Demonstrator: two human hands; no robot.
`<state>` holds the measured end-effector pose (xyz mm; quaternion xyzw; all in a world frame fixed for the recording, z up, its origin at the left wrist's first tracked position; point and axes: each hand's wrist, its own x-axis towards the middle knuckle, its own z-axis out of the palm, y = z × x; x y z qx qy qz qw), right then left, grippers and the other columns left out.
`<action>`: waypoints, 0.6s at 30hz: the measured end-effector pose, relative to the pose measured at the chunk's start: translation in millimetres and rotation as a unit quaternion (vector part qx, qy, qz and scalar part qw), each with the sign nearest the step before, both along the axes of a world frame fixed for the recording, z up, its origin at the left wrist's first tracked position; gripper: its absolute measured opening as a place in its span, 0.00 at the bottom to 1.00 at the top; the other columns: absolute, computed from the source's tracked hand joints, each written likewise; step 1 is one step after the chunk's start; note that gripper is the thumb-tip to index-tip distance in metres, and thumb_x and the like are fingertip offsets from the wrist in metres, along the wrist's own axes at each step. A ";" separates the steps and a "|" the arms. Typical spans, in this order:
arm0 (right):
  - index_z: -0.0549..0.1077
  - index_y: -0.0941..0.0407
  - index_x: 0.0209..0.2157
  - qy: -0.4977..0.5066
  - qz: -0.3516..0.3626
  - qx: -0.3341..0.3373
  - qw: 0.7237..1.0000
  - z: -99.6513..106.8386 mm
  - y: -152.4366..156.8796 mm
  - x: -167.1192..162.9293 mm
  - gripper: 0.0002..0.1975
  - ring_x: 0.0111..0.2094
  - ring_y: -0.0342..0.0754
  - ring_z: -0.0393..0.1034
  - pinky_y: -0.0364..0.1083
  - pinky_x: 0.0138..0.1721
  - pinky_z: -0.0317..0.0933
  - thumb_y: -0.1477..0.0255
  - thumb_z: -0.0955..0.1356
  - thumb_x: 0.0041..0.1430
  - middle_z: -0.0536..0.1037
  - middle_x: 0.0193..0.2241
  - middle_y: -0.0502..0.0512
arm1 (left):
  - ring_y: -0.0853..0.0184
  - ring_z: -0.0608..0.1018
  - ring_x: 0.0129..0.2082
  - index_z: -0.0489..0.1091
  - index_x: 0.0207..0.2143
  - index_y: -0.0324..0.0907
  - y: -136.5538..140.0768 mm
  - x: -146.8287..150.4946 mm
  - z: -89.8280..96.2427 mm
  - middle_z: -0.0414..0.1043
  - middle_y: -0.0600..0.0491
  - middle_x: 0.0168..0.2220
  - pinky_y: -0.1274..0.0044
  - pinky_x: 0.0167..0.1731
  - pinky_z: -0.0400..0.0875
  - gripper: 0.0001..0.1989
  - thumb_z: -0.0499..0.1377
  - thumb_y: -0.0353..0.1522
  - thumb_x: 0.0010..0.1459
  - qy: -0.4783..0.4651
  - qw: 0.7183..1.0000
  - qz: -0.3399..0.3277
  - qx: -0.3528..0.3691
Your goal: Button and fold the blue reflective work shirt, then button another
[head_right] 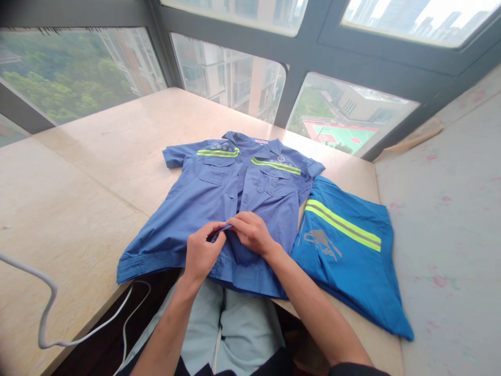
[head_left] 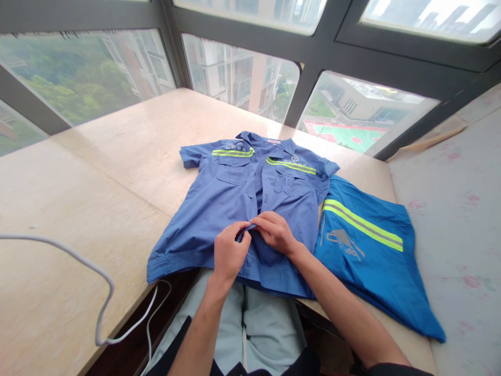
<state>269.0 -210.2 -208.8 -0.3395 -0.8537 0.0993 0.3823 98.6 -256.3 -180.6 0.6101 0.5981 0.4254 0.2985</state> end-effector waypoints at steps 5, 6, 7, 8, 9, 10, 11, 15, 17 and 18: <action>0.75 0.54 0.42 0.008 0.008 -0.046 0.999 3.1 0.6 -2.2 0.10 0.36 0.48 0.71 0.46 0.39 0.65 0.74 0.62 0.68 0.77 0.34 0.57 | 0.66 0.81 0.36 0.75 0.36 0.44 1.0 2.2 -4.1 0.80 0.54 0.35 0.75 0.41 0.75 0.09 0.56 0.28 0.55 -0.019 1.000 0.012 -0.021; 0.75 0.54 0.41 0.008 0.010 -0.049 0.999 3.4 0.7 -2.6 0.10 0.36 0.47 0.71 0.46 0.38 0.65 0.74 0.62 0.68 0.77 0.34 0.56 | 0.66 0.81 0.36 0.75 0.36 0.44 1.2 2.2 -4.6 0.80 0.54 0.35 0.75 0.41 0.75 0.09 0.56 0.28 0.55 -0.020 0.999 0.012 -0.025; 0.75 0.55 0.41 0.008 0.013 -0.050 0.999 3.5 0.9 -2.8 0.10 0.35 0.47 0.71 0.45 0.38 0.65 0.74 0.62 0.68 0.77 0.33 0.56 | 0.66 0.81 0.36 0.74 0.36 0.44 1.5 1.8 -5.0 0.80 0.54 0.35 0.75 0.41 0.75 0.09 0.56 0.28 0.55 -0.018 0.999 0.009 -0.027; 0.75 0.55 0.40 0.008 0.015 -0.050 0.999 3.4 1.0 -2.9 0.10 0.35 0.47 0.70 0.45 0.37 0.65 0.74 0.62 0.68 0.77 0.33 0.56 | 0.66 0.81 0.36 0.75 0.36 0.44 1.8 1.1 -5.2 0.80 0.54 0.35 0.75 0.41 0.75 0.09 0.56 0.28 0.55 -0.013 1.000 0.002 -0.028; 0.75 0.55 0.40 0.008 0.017 -0.050 0.999 3.2 1.1 -2.9 0.09 0.34 0.47 0.70 0.45 0.37 0.65 0.75 0.62 0.68 0.77 0.33 0.56 | 0.66 0.81 0.36 0.75 0.36 0.44 2.0 0.3 -5.2 0.80 0.54 0.35 0.75 0.41 0.75 0.10 0.55 0.27 0.55 -0.006 1.000 -0.009 -0.028; 0.75 0.56 0.39 0.009 0.019 -0.050 0.999 2.8 1.2 -2.9 0.09 0.34 0.48 0.70 0.45 0.37 0.64 0.75 0.62 0.67 0.77 0.32 0.56 | 0.66 0.81 0.36 0.75 0.37 0.44 2.2 -0.6 -5.1 0.80 0.54 0.36 0.75 0.41 0.74 0.10 0.56 0.27 0.55 0.001 0.999 -0.022 -0.025; 0.75 0.56 0.39 0.009 0.020 -0.052 0.998 2.4 1.3 -2.7 0.09 0.34 0.48 0.70 0.46 0.37 0.64 0.76 0.62 0.67 0.77 0.33 0.57 | 0.65 0.81 0.36 0.75 0.38 0.44 2.3 -1.5 -4.8 0.80 0.54 0.36 0.74 0.42 0.74 0.10 0.56 0.28 0.55 0.008 0.999 -0.035 -0.022; 0.75 0.55 0.40 0.008 0.020 -0.063 0.998 1.4 1.5 -2.0 0.10 0.35 0.48 0.70 0.46 0.38 0.65 0.78 0.62 0.66 0.77 0.33 0.56 | 0.65 0.81 0.37 0.75 0.40 0.44 1.9 -3.8 -4.0 0.80 0.53 0.37 0.74 0.42 0.74 0.09 0.58 0.30 0.56 0.023 0.998 -0.060 -0.011; 0.75 0.56 0.40 0.010 0.022 -0.069 0.997 1.9 1.4 -1.9 0.10 0.35 0.48 0.71 0.45 0.38 0.65 0.78 0.62 0.66 0.77 0.33 0.56 | 0.65 0.81 0.37 0.76 0.39 0.44 1.7 -4.2 -4.2 0.81 0.53 0.37 0.75 0.42 0.74 0.08 0.59 0.31 0.57 0.017 0.998 -0.058 -0.011; 0.75 0.56 0.40 0.012 0.023 -0.069 0.997 2.2 1.4 -1.9 0.10 0.35 0.48 0.71 0.45 0.38 0.65 0.78 0.62 0.66 0.77 0.33 0.56 | 0.65 0.81 0.37 0.76 0.39 0.44 1.7 -4.2 -4.4 0.81 0.53 0.37 0.75 0.41 0.74 0.08 0.58 0.31 0.58 0.009 0.998 -0.055 -0.012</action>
